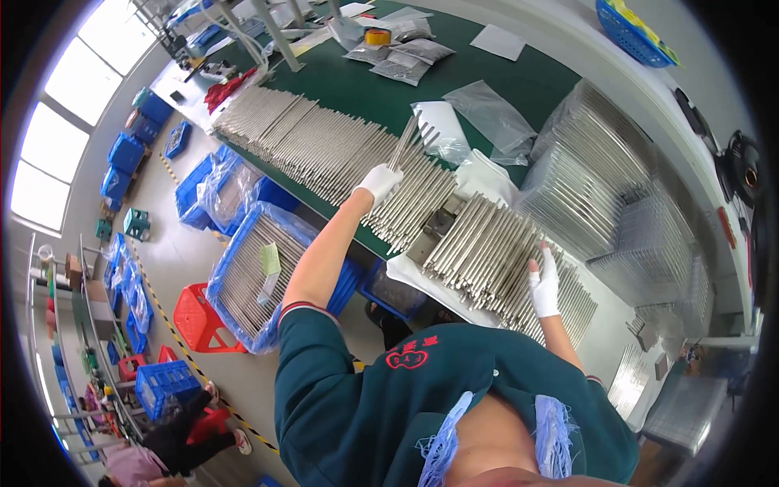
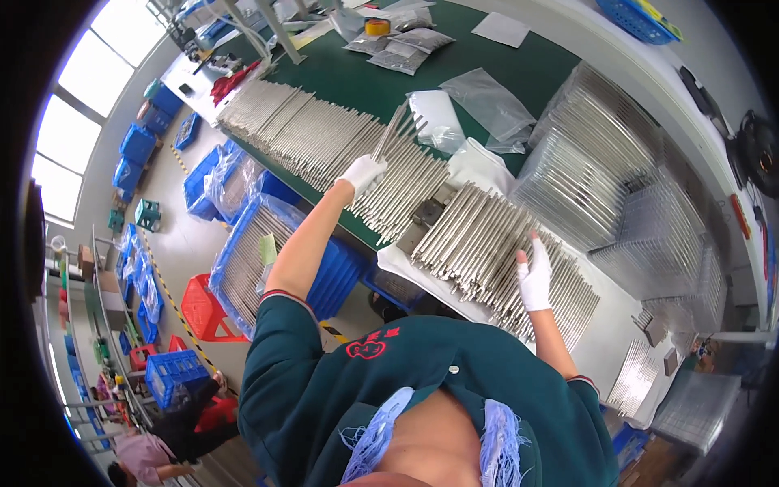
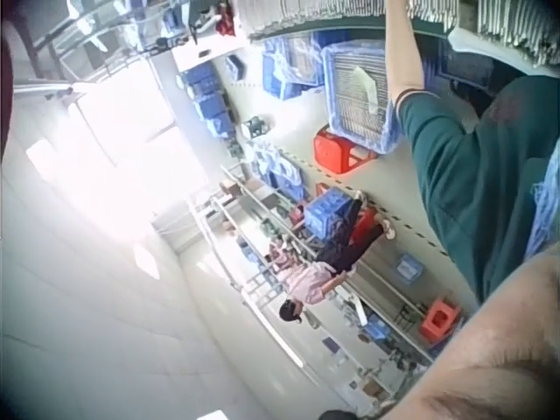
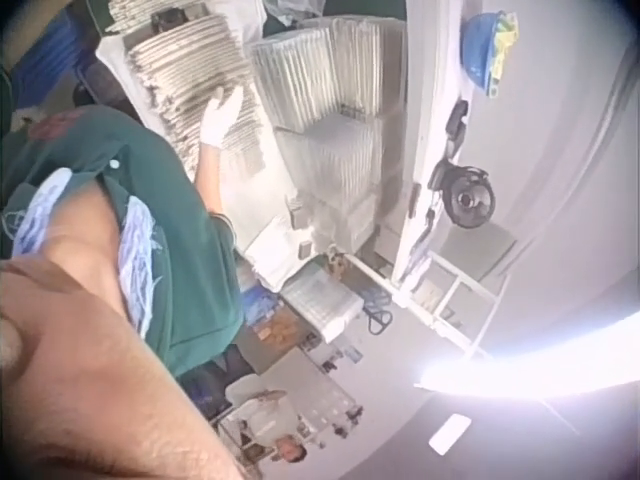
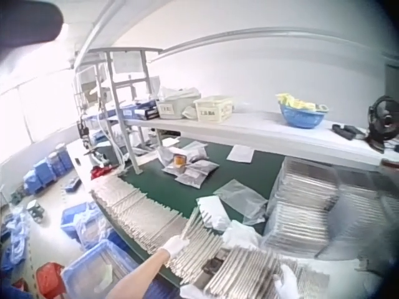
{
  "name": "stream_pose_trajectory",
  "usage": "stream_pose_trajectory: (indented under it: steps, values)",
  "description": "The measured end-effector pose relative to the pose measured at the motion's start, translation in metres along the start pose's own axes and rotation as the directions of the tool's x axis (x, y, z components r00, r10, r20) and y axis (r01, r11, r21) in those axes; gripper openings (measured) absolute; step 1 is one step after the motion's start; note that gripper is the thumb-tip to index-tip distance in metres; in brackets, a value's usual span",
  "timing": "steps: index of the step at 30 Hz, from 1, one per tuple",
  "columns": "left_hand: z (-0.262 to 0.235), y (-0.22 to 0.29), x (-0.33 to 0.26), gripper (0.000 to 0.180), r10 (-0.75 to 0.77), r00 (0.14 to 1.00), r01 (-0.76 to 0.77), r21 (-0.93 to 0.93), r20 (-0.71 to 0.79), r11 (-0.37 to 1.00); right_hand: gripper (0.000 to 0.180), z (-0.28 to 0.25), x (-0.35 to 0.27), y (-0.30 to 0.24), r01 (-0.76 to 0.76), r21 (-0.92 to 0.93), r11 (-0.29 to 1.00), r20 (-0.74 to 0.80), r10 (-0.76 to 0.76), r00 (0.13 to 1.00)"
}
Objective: The recorder is sorting, aligning, and organizing thin metal rods on a workbench, likely as part of a manufacturing or packaging process.
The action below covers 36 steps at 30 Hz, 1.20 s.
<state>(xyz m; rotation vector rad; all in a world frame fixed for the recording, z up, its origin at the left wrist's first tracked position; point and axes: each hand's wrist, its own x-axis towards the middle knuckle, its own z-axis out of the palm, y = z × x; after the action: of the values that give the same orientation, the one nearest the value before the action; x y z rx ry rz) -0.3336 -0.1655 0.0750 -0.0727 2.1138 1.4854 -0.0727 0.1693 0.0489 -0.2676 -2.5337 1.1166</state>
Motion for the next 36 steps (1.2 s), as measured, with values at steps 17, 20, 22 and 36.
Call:
stream_pose_trajectory:
  steps: [17,20,22,36]
  values:
    - [0.121,0.090,-0.138,0.096,-0.249,0.739,0.163,0.192,0.626,0.968,0.026,-0.027,-0.014,-0.116,-0.196,0.514,0.835,0.344,0.009,0.939]
    - [0.161,0.085,-0.099,0.073,0.183,0.892,-0.076,-0.260,0.414,0.963,0.019,-0.022,-0.036,-0.112,-0.577,0.806,0.131,0.551,0.190,0.812]
    - [0.197,0.079,-0.083,0.064,0.443,0.756,-0.356,-0.265,0.482,0.896,0.018,-0.021,-0.046,-0.111,-0.725,0.688,0.040,0.706,0.195,0.681]
    - [0.246,0.070,-0.089,0.064,0.130,0.671,-0.223,0.031,0.730,0.974,0.027,-0.031,-0.086,-0.092,-0.821,0.486,-0.302,0.873,0.119,0.473]
